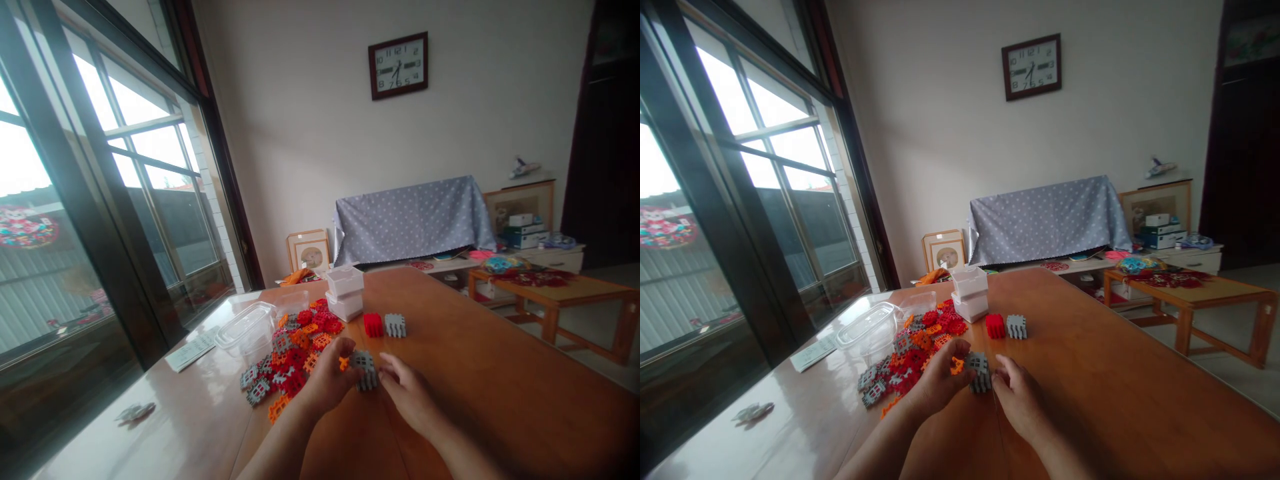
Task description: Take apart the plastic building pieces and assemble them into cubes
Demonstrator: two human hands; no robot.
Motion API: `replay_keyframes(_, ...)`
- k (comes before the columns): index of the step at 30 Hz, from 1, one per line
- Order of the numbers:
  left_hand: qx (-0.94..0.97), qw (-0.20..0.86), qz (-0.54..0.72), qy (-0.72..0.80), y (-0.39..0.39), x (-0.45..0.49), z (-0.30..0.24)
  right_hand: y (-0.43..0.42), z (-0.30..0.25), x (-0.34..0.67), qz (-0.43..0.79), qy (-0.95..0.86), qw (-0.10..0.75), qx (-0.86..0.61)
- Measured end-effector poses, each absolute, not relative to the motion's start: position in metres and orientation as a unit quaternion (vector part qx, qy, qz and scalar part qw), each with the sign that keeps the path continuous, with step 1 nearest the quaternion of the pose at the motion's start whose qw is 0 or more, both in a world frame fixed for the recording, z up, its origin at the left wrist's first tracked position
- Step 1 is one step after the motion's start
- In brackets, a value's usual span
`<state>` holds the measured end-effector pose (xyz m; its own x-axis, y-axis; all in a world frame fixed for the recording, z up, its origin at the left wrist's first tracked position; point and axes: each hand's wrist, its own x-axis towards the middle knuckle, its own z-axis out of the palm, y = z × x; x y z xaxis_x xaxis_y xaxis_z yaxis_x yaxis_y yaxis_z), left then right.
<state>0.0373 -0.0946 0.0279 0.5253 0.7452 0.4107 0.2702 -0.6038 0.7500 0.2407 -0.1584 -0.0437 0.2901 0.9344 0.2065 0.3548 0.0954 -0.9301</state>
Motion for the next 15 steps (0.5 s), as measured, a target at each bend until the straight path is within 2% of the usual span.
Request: replay_keyframes(15,0.771,0.295,0.404,0.395,-0.107,0.039,0.01,-0.166,-0.031,0.236,0.27,-0.547,0.517,-0.601)
